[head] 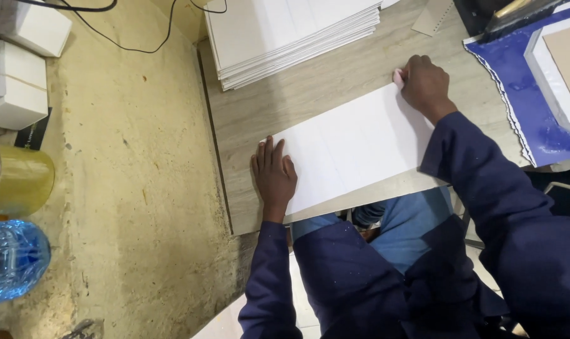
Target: Manually folding paper covers and using a hand tool to press and sharpen the creases.
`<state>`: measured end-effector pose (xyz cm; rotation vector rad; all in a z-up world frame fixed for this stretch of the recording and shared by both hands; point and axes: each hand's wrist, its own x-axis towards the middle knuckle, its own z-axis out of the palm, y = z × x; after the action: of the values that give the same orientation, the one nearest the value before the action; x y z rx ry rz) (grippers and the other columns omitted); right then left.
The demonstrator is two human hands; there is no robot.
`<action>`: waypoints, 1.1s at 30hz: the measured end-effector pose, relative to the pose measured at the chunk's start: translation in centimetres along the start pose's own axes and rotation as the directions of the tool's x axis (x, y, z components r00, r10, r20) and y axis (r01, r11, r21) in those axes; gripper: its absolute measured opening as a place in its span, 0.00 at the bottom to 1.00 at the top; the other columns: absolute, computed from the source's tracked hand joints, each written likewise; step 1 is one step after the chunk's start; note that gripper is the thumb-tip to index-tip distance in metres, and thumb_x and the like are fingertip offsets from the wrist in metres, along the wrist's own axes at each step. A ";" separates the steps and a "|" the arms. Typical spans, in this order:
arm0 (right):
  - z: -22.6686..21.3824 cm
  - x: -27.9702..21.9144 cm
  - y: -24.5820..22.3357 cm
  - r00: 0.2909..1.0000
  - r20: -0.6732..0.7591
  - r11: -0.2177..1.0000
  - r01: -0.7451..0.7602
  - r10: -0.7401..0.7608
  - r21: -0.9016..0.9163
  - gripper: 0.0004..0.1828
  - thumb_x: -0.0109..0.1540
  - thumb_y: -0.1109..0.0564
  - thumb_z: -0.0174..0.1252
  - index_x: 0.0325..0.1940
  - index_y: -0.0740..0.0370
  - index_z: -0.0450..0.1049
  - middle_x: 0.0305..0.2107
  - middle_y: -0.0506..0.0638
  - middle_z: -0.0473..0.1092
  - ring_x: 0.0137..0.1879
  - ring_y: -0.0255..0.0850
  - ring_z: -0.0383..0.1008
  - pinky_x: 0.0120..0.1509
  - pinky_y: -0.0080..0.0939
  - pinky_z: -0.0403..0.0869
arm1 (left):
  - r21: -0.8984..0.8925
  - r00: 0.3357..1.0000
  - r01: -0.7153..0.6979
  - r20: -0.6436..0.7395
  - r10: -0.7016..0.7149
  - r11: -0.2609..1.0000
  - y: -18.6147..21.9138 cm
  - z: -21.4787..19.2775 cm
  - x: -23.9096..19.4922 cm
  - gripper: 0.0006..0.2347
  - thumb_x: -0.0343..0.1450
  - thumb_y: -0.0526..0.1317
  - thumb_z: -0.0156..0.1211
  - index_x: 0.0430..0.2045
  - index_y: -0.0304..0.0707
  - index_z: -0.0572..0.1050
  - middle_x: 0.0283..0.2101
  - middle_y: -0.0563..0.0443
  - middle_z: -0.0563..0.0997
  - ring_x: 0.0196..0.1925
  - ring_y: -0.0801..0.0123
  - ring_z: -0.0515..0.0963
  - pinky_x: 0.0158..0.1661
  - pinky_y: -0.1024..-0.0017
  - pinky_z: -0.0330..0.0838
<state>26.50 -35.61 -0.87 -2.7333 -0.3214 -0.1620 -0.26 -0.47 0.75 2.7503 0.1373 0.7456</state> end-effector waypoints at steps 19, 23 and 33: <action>0.6 -5.3 -6.1 0.995 0.078 0.998 0.060 -0.060 0.006 0.16 0.78 0.50 0.48 0.55 0.65 0.74 0.48 0.64 0.75 0.44 0.71 0.83 0.47 0.75 0.77 | 0.031 0.984 0.092 0.153 -0.095 0.995 -0.5 0.2 -0.2 0.18 0.83 0.44 0.45 0.69 0.52 0.71 0.76 0.45 0.69 0.79 0.50 0.64 0.73 0.47 0.51; -1.7 -10.9 -2.7 0.996 -0.012 0.991 -0.090 0.089 -0.095 0.17 0.80 0.47 0.50 0.50 0.63 0.73 0.42 0.58 0.71 0.41 0.71 0.84 0.45 0.68 0.78 | 0.053 0.980 0.110 0.161 -0.117 0.993 -0.5 0.5 0.1 0.18 0.83 0.44 0.44 0.68 0.51 0.71 0.75 0.45 0.69 0.79 0.50 0.64 0.74 0.48 0.50; -2.5 -20.1 -21.8 0.932 0.304 0.794 -0.030 -0.197 0.607 0.07 0.70 0.51 0.57 0.42 0.54 0.77 0.32 0.58 0.76 0.45 0.66 0.82 0.48 0.64 0.76 | -0.475 0.979 -0.199 -0.057 0.195 0.857 -0.7 1.9 -1.9 0.24 0.74 0.68 0.57 0.51 0.54 0.83 0.48 0.60 0.88 0.56 0.62 0.84 0.71 0.49 0.59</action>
<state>1.58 -20.99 6.17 -2.0873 -0.4975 0.3641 -0.98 -0.56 -1.98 2.3027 -0.2984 0.7239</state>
